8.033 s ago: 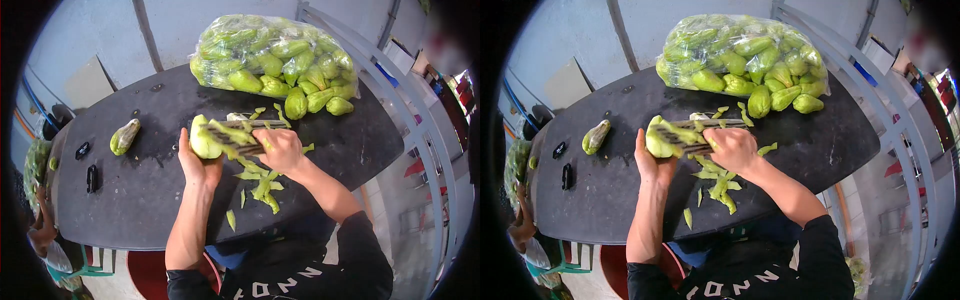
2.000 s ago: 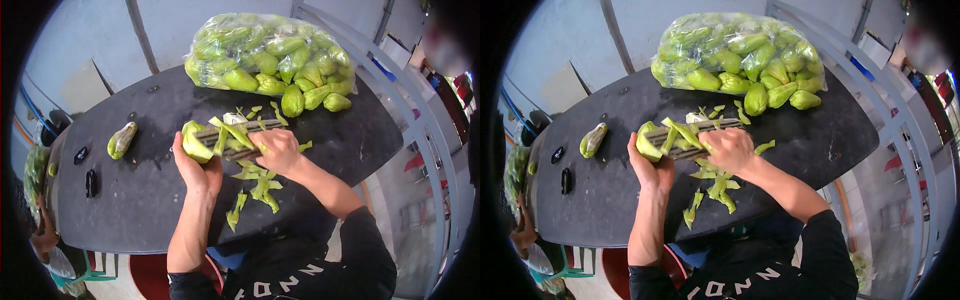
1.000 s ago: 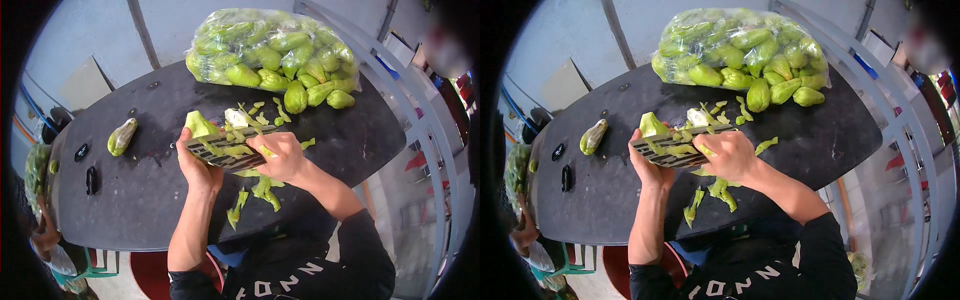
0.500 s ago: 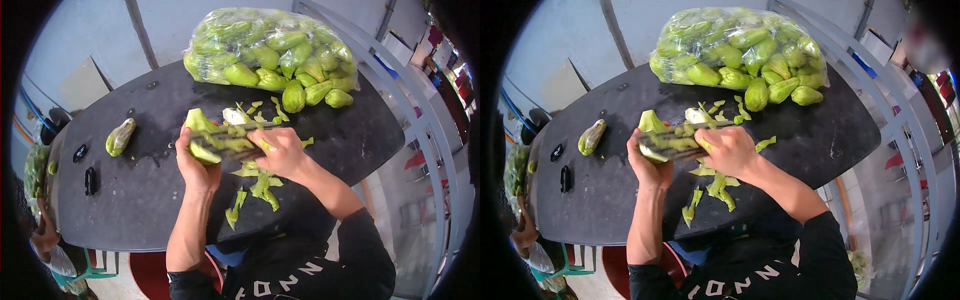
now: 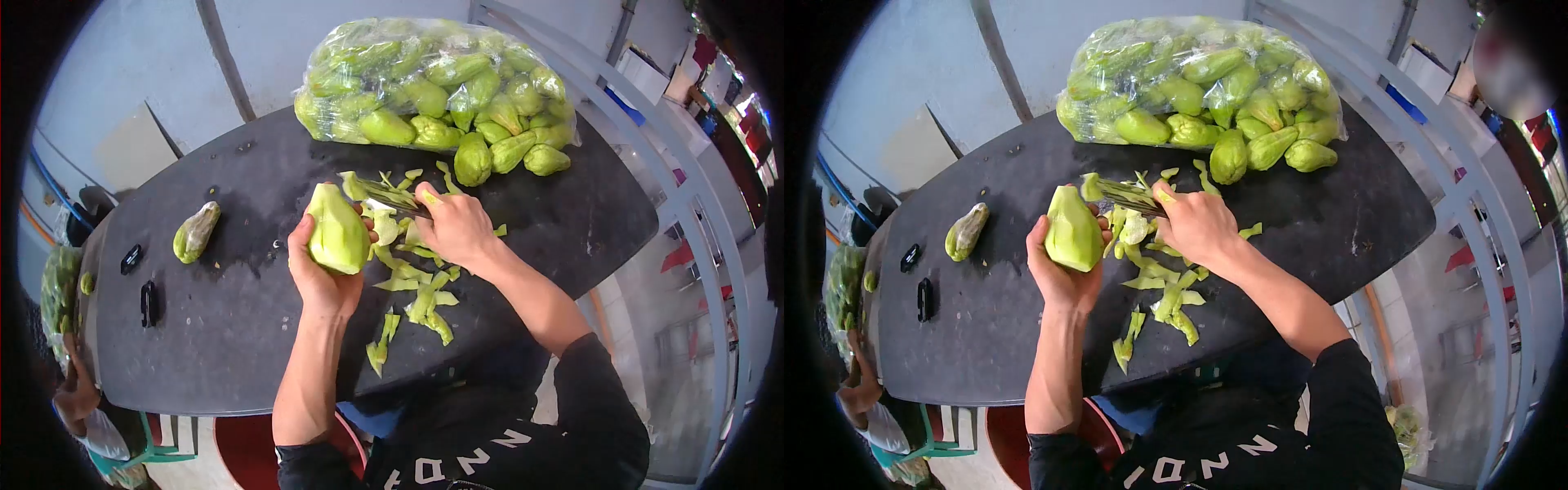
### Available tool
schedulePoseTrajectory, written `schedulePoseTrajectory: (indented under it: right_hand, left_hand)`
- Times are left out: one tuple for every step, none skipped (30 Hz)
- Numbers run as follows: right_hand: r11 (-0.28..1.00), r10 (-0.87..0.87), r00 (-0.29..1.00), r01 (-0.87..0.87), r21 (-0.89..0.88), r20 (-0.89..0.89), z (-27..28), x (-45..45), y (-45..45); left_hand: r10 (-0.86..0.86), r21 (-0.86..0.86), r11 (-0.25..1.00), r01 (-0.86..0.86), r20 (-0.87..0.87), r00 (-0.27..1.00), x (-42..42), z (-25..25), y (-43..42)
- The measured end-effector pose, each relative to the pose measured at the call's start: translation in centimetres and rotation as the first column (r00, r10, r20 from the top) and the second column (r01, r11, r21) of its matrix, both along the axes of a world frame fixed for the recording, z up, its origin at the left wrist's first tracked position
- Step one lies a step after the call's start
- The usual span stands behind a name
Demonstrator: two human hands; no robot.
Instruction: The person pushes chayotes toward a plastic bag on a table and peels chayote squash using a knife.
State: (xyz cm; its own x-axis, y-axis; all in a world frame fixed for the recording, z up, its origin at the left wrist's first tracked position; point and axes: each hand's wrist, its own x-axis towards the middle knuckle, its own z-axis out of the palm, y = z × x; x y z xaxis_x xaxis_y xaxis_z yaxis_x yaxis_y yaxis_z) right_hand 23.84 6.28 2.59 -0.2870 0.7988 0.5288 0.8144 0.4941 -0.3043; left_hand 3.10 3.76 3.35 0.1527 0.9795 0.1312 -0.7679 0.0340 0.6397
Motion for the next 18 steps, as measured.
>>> schedulePoseTrajectory:
  right_hand:
    - [1.000,-0.001,1.000,0.001,0.004,0.005,0.0,0.2,0.0]
    - [1.000,-0.003,1.000,0.004,0.017,-0.025,0.1,0.1,-0.1]
    - [1.000,-0.004,0.998,0.006,0.025,-0.059,0.1,0.0,-0.3]
    - [1.000,0.005,0.998,-0.003,0.023,-0.061,0.2,-0.3,-0.4]
    - [1.000,0.010,0.997,-0.008,0.023,-0.072,0.3,-0.5,-0.6]
    - [1.000,0.013,0.997,-0.011,0.021,-0.082,0.4,-0.7,-0.9]
    - [0.998,0.043,0.995,-0.040,0.040,-0.086,0.4,-0.8,-1.2]
    - [0.998,0.046,0.995,-0.042,0.038,-0.088,0.1,-1.0,-1.3]
    - [0.969,0.157,0.986,-0.141,0.205,-0.063,-0.1,-1.2,-1.2]
    - [0.902,0.259,0.966,-0.234,0.363,-0.020,-0.2,-1.3,-1.3]
    - [0.873,0.292,0.956,-0.283,0.396,0.038,-0.1,-1.4,-1.7]
    - [0.814,0.355,0.934,-0.329,0.479,0.037,-0.1,-1.9,-1.8]
    - [0.796,0.345,0.932,-0.353,0.491,0.112,0.0,-1.8,-2.1]
    - [0.778,0.332,0.925,-0.380,0.500,0.186,0.0,-1.7,-2.4]
    - [0.778,0.333,0.925,-0.380,0.500,0.185,-0.2,-1.9,-2.4]
    - [0.763,0.319,0.925,-0.379,0.524,0.205,-0.4,-2.3,-2.5]
    - [0.747,0.305,0.925,-0.379,0.547,0.226,-0.5,-2.5,-2.5]
    - [0.746,0.305,0.925,-0.380,0.547,0.226,-0.6,-2.5,-2.5]
  left_hand:
    - [0.039,-0.065,0.997,-0.036,0.057,0.998,0.1,0.0,0.1]
    - [0.088,-0.135,0.988,-0.073,0.114,0.990,0.2,0.0,0.2]
    - [0.137,-0.169,0.979,-0.116,0.121,0.983,0.2,0.0,0.2]
    - [0.146,-0.171,0.977,-0.125,0.119,0.982,0.1,0.1,0.4]
    - [0.206,-0.220,0.959,-0.178,0.113,0.972,0.1,0.2,0.5]
    - [0.263,-0.270,0.936,-0.227,0.104,0.959,0.0,0.2,0.6]
    - [0.266,-0.271,0.934,-0.231,0.101,0.959,0.0,0.3,0.7]
    - [0.285,-0.287,0.926,-0.245,0.105,0.953,0.0,0.3,0.7]
    - [0.304,-0.302,0.917,-0.259,0.113,0.946,0.1,0.4,0.8]
    - [0.322,-0.318,0.909,-0.271,0.119,0.939,0.1,0.4,0.8]
    - [0.323,-0.318,0.908,-0.272,0.118,0.939,-0.1,0.2,0.8]
    - [0.237,-0.307,0.937,-0.168,0.203,0.950,-0.4,-0.1,0.8]
    - [0.151,-0.289,0.955,-0.066,0.284,0.947,-0.7,-0.4,0.7]
    - [0.065,-0.264,0.964,0.035,0.362,0.930,-1.0,-0.7,0.6]
    - [0.080,-0.299,0.953,0.043,0.387,0.918,-0.9,-0.2,0.4]
    - [0.081,-0.300,0.953,0.042,0.386,0.919,-1.0,-0.2,0.5]
    - [0.087,-0.304,0.952,0.039,0.389,0.917,-1.0,-0.3,0.6]
    - [0.092,-0.307,0.951,0.036,0.391,0.916,-1.0,-0.3,0.7]
